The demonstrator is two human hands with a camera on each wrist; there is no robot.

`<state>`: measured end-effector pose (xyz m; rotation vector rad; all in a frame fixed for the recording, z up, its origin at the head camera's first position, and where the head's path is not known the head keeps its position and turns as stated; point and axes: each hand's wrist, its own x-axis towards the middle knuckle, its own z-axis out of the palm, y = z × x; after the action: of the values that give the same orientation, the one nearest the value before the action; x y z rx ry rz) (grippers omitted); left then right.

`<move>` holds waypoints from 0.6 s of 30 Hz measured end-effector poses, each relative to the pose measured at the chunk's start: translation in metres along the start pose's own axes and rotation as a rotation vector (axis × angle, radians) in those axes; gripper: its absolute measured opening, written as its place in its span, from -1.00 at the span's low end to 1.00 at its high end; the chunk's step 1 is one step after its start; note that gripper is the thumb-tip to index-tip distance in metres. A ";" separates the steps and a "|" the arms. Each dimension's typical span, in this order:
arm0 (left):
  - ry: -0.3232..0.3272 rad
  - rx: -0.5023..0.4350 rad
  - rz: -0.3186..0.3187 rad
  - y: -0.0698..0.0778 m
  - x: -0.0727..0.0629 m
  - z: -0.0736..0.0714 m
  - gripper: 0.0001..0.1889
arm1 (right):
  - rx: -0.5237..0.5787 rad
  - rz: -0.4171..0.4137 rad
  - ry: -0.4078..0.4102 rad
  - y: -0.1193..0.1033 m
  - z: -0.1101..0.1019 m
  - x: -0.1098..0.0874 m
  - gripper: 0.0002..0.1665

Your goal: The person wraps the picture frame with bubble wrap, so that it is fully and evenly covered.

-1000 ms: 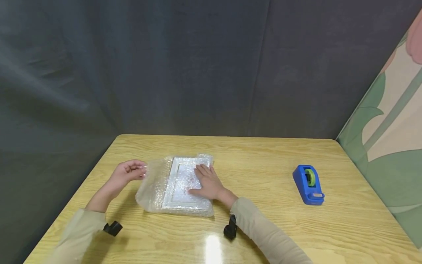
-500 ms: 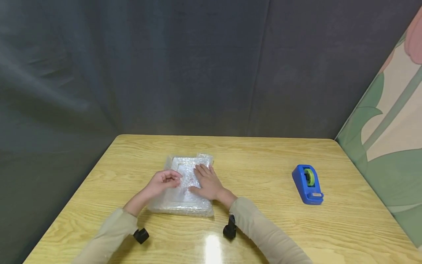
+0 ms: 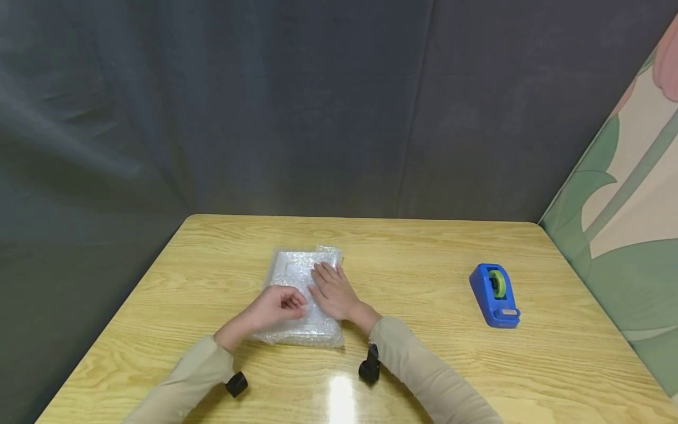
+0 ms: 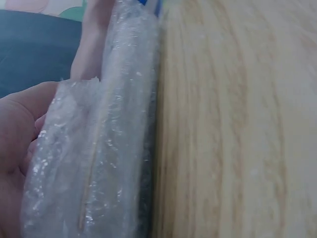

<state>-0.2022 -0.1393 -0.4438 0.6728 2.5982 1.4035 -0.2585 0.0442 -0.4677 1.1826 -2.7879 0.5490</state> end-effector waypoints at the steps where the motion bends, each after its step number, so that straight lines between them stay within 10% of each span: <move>1: -0.008 0.012 -0.003 0.000 0.000 0.001 -0.86 | -0.006 0.002 -0.004 0.000 0.001 0.001 -0.40; 11: 0.014 0.012 -0.010 0.002 -0.003 0.005 -0.86 | 0.009 -0.074 0.045 0.008 0.007 0.000 -0.19; 18: 0.337 -0.082 -0.021 -0.003 -0.013 -0.010 -0.84 | -0.004 -0.020 -0.010 -0.001 -0.001 0.000 -0.22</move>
<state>-0.1943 -0.1544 -0.4424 0.4280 2.7600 1.7389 -0.2577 0.0444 -0.4662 1.2145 -2.7813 0.5367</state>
